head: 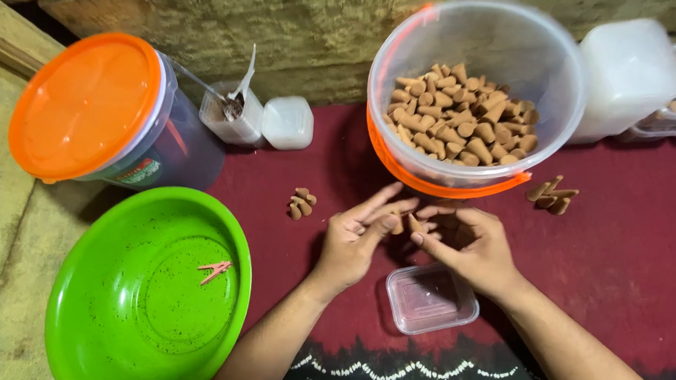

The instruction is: Inspecting and sorting incense cones from a large bucket into smaller containers.

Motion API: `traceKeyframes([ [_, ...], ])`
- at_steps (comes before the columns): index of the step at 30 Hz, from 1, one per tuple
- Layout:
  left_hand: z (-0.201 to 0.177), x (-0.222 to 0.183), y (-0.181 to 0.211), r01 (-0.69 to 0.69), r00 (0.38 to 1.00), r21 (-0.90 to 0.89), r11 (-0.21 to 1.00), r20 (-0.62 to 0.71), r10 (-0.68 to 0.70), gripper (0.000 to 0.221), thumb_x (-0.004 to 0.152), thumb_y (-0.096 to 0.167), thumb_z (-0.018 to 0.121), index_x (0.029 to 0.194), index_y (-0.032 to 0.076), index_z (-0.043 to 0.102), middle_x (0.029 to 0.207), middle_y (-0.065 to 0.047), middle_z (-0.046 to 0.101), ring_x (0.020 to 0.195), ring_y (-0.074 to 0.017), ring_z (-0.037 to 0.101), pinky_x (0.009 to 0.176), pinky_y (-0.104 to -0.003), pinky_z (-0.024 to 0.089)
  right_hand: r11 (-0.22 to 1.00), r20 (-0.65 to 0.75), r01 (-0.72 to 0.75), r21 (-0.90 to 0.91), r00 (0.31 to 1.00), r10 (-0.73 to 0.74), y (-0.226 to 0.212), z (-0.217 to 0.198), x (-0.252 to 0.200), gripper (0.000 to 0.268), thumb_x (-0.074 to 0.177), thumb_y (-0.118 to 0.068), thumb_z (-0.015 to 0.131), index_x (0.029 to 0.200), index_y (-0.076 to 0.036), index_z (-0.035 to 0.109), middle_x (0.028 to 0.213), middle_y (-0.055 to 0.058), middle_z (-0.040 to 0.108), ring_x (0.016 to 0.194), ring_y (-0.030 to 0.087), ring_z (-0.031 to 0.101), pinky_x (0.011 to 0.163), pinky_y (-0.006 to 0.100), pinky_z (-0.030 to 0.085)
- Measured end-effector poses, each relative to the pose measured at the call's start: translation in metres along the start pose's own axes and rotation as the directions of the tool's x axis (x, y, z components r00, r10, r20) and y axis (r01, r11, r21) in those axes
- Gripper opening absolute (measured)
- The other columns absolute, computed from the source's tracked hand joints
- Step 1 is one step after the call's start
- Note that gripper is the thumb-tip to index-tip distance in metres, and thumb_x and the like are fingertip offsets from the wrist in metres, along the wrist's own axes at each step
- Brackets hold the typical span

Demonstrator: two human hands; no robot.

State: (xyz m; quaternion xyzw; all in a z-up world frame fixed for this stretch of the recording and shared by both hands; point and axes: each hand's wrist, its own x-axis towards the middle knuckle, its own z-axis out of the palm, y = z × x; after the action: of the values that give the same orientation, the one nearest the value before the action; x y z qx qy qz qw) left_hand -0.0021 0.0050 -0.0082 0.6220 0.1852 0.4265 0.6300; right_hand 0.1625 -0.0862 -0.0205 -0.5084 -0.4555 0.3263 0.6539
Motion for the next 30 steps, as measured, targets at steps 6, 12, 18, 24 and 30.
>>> traceKeyframes([
  [6,-0.026,0.015,-0.002,-0.107,0.973,0.139,0.984,-0.190,0.133,0.027,0.096,0.002,0.068,0.122,-0.005,0.070,0.101,-0.025,0.079,0.080,-0.0198,0.076,0.082,-0.032,0.062,0.919,0.187,0.368,-0.144,0.922,-0.340,0.021,-0.028,0.016,0.030,0.083,-0.005,0.074,0.112,0.004,0.077,0.103,0.024,0.076,0.094,0.032,0.076,0.078,0.047,0.059],
  [12,0.000,0.012,0.037,-0.315,0.869,0.280,0.907,-0.298,0.395,0.014,0.085,-0.007,0.077,0.098,-0.011,0.072,0.092,-0.024,0.077,0.081,-0.0246,0.074,0.070,-0.036,0.066,0.894,0.196,0.431,-0.120,0.893,-0.405,0.025,-0.028,0.021,0.020,0.081,-0.008,0.082,0.097,0.003,0.078,0.084,0.018,0.076,0.075,0.032,0.076,0.068,0.044,0.060],
  [18,0.044,0.060,0.115,-0.268,0.868,0.660,0.702,-0.151,0.473,0.012,0.085,0.007,0.084,0.097,0.009,0.081,0.092,-0.008,0.081,0.086,-0.0192,0.076,0.081,-0.036,0.062,0.910,0.177,0.414,-0.022,0.898,-0.404,0.009,-0.025,0.023,0.009,0.087,-0.011,0.079,0.083,-0.004,0.077,0.070,0.010,0.072,0.063,0.023,0.070,0.061,0.037,0.057],
  [24,0.038,0.157,0.100,-0.038,0.996,0.905,0.423,0.000,0.090,0.007,0.086,0.017,0.079,0.092,0.018,0.082,0.086,-0.003,0.080,0.088,-0.0292,0.076,0.080,-0.039,0.060,0.895,0.151,0.445,0.006,0.885,-0.441,0.007,-0.026,0.023,0.009,0.088,-0.010,0.078,0.082,-0.004,0.075,0.068,0.011,0.069,0.060,0.023,0.067,0.058,0.037,0.055],
  [30,0.025,0.222,0.024,-0.088,0.983,0.980,0.176,0.114,-0.144,0.003,0.078,0.022,0.082,0.080,0.024,0.082,0.074,-0.003,0.077,0.087,-0.0314,0.076,0.082,-0.042,0.060,0.889,0.133,0.457,0.031,0.880,-0.456,0.003,-0.025,0.022,0.007,0.086,-0.006,0.078,0.081,-0.003,0.074,0.066,0.011,0.069,0.058,0.025,0.067,0.057,0.037,0.054],
])
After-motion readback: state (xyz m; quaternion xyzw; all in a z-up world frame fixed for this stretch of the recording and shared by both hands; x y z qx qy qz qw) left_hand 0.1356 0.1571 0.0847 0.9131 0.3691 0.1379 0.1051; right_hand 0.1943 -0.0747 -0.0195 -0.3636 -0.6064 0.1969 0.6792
